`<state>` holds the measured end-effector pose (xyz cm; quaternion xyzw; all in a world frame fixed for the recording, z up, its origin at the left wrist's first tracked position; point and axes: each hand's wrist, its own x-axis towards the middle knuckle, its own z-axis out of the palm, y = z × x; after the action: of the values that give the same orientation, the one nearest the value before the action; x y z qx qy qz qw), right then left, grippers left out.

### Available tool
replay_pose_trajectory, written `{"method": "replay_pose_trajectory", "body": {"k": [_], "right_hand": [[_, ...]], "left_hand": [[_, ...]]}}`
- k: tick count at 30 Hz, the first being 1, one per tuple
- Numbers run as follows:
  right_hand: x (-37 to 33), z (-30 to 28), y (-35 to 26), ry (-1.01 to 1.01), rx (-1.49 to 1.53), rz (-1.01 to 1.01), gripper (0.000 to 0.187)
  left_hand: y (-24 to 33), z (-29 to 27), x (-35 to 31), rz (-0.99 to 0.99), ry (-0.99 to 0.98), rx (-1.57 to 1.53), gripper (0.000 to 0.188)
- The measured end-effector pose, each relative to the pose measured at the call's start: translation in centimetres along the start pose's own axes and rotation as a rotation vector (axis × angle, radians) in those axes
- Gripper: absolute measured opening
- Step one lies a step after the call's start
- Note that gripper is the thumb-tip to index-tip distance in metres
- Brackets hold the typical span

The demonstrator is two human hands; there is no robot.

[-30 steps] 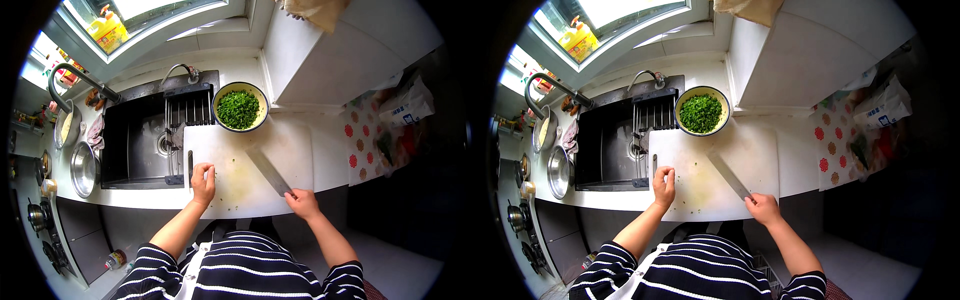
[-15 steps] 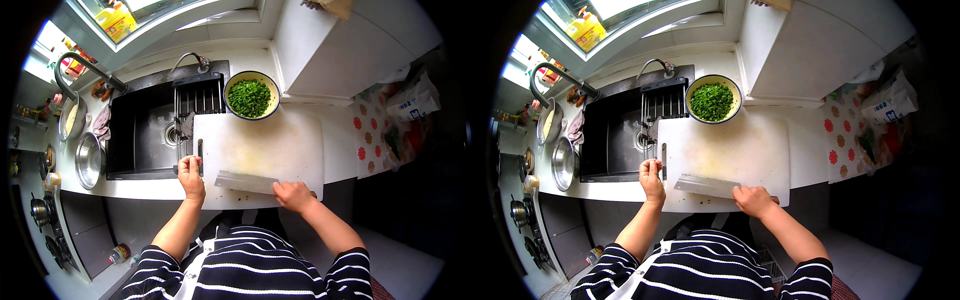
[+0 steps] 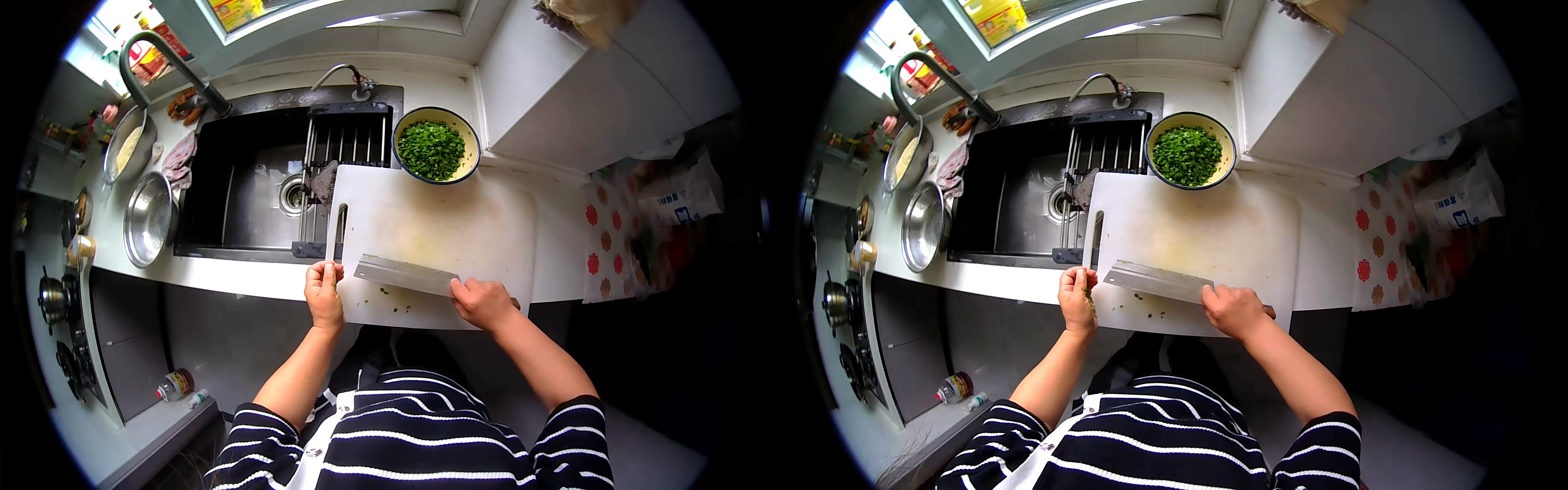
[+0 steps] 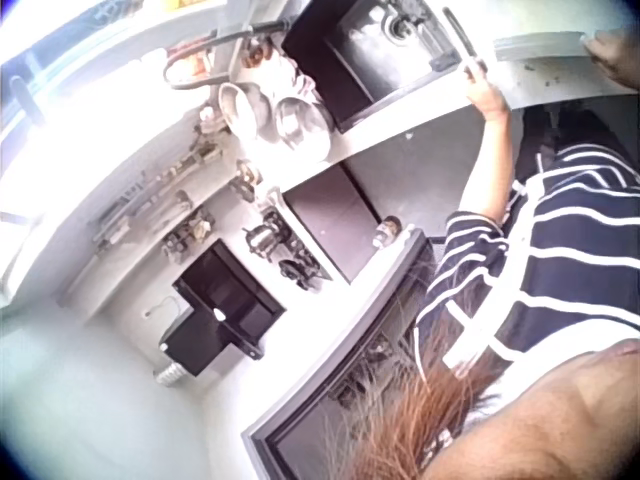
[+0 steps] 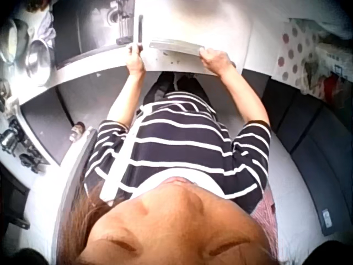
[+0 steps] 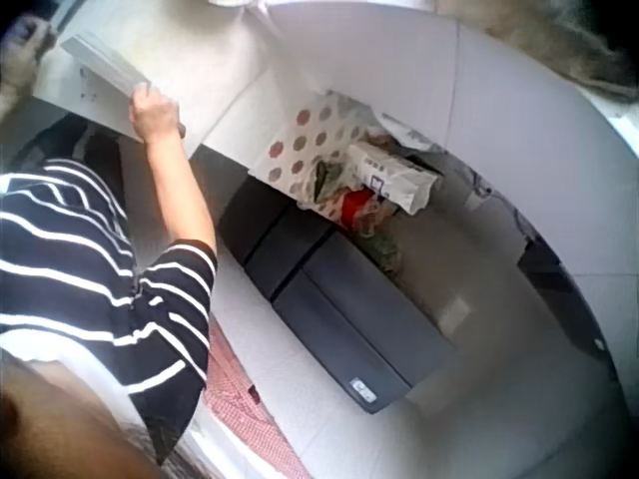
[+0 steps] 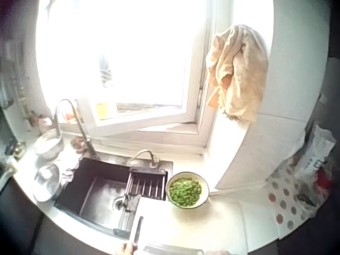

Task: The person chops green onions using a cleaver on a cutting board, scoops them into a bowl, and pours them into a pan on a stove. They then slice pieces of fried tofu into strips on the board and return them to a bowl.

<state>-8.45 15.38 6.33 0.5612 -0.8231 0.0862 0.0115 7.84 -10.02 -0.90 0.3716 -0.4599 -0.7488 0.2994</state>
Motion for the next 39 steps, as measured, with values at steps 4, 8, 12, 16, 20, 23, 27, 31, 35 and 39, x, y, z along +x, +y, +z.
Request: {"method": "replay_pose_trajectory", "body": {"k": [4, 8, 12, 16, 20, 23, 27, 31, 35, 39], "right_hand": [[0.0, 0.7, 0.7, -0.019, 0.029, -0.123, 0.012], [-1.8, 0.4, 1.3, -0.052, 0.106, -0.190, 0.013], [-4.0, -0.9, 1.6, -0.008, 0.262, -0.112, 0.013], [-8.7, -0.7, 1.0, -0.368, 1.129, 0.789, 0.017], [-12.9, 1.2, 0.0, -0.423, 1.415, 0.965, 0.022], [-14.1, 2.5, -1.7, -0.423, 1.500, 0.995, 0.023], [-13.6, 4.6, -4.8, -0.419, 1.633, 0.987, 0.024], [-11.9, 5.8, -8.2, -0.402, 1.695, 0.978, 0.025], [-10.7, 7.0, -10.5, -0.398, 1.741, 0.936, 0.024], [-9.7, 5.5, -9.9, -0.349, 1.770, 0.943, 0.026]], "left_hand": [[-0.3, -0.7, -1.8, 0.029, 0.143, 0.022, 0.008], [-0.8, -1.3, -3.3, 0.037, 0.181, -0.037, 0.009], [-1.7, -0.2, -4.1, 0.084, 0.207, 0.014, 0.009], [-3.7, 1.3, -4.1, 0.250, 0.090, 0.146, 0.010], [-4.8, 2.1, -5.1, 0.262, 0.078, 0.253, 0.009], [-5.1, 3.5, -6.1, 0.280, 0.061, 0.251, 0.009], [-6.4, 4.3, -7.0, 0.389, -0.009, 0.281, 0.009], [-6.5, 4.7, -7.1, 0.399, 0.017, 0.234, 0.012], [-6.8, 5.0, -7.0, 0.445, 0.008, 0.233, 0.013], [-6.1, 6.5, -6.0, 0.491, -0.072, 0.242, 0.011]]}}
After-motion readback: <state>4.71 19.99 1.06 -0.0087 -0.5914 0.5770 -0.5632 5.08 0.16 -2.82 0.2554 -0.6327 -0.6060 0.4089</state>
